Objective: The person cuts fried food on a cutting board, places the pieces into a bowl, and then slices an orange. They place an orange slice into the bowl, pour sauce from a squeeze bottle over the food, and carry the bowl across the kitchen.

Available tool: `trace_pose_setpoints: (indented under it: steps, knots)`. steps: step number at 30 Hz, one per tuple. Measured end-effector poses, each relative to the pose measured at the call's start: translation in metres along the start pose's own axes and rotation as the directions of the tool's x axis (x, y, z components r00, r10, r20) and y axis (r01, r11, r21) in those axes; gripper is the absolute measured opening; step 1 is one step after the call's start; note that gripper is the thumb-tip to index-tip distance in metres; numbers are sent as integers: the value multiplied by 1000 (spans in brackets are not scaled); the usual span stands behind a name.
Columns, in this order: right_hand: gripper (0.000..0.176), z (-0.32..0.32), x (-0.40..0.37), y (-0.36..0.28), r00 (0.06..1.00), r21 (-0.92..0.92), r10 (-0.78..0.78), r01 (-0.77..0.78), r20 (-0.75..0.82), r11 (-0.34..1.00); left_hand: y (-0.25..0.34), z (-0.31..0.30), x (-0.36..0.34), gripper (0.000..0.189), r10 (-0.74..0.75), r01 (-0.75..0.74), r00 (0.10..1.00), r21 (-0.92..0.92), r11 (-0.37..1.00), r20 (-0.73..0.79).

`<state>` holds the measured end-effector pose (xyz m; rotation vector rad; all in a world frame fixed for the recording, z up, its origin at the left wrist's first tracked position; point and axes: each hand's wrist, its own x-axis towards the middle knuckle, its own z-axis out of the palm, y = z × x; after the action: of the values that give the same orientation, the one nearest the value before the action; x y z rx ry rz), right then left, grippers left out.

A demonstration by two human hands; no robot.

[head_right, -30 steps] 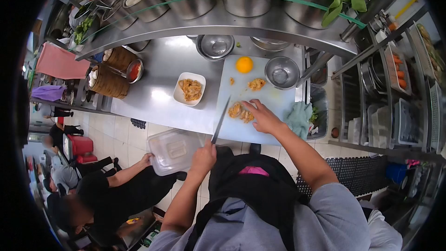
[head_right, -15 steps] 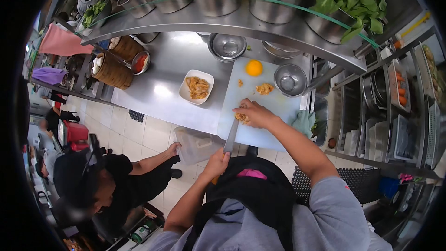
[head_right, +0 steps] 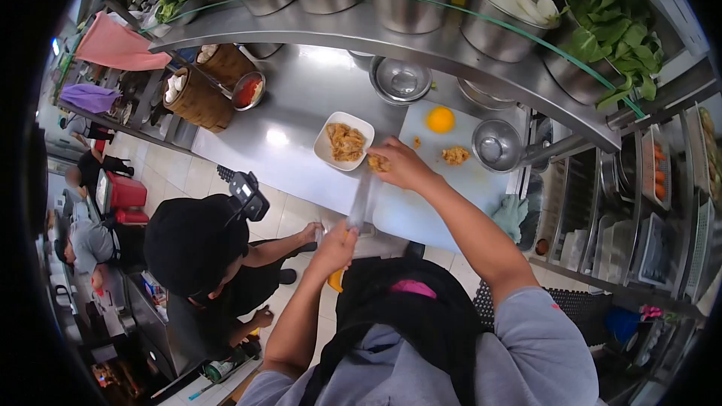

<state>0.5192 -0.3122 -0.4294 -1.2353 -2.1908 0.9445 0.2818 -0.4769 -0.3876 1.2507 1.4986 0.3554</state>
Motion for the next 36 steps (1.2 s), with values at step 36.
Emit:
trace_pose_setpoints:
  steps: [36]
  knots:
    - [54, -16, -143, 28, 929, -120, 157, -207, -335, 971, 38, 57, -16, 23, 338, -266, 941, 619, 738, 1]
